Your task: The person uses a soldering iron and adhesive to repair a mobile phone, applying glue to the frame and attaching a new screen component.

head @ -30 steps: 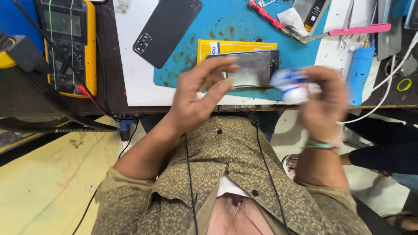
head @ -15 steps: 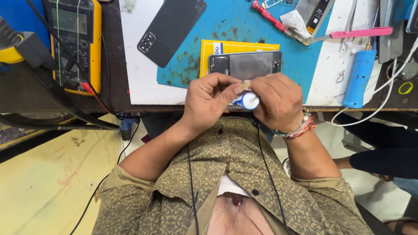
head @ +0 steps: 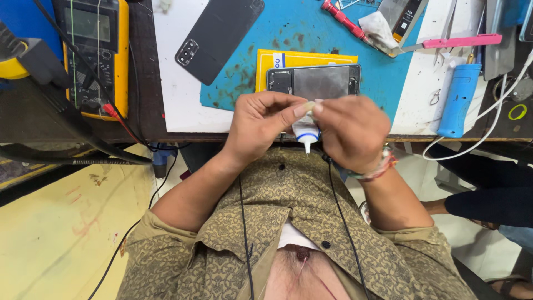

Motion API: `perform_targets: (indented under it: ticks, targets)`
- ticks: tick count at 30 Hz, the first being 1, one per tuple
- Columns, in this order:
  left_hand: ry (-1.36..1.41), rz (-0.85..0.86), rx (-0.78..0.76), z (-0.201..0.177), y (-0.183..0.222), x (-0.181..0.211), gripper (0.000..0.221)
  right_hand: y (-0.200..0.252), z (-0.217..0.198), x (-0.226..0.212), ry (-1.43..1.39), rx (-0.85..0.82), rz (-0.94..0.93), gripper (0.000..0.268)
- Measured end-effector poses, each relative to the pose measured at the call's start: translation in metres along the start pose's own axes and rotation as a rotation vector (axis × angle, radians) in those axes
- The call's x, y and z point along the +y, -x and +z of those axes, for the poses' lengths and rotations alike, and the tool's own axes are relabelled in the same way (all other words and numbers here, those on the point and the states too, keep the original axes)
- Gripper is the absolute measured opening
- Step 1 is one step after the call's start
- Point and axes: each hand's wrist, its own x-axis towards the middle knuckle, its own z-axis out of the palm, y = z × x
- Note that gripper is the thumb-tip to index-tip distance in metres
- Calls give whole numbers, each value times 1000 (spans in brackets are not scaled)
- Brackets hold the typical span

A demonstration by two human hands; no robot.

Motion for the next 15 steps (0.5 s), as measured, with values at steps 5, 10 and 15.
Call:
perform_targets:
  ticks: [5, 10, 15]
  targets:
    - [-20, 113, 8, 0, -1, 19, 19, -4, -3, -10, -282, -79, 249, 32]
    - [-54, 131, -20, 16, 4, 30, 27, 2, -9, -13, -193, -56, 336, 26]
    - [-457, 149, -8, 15, 0, 49, 21, -6, -4, -9, 93, 63, -6, 26]
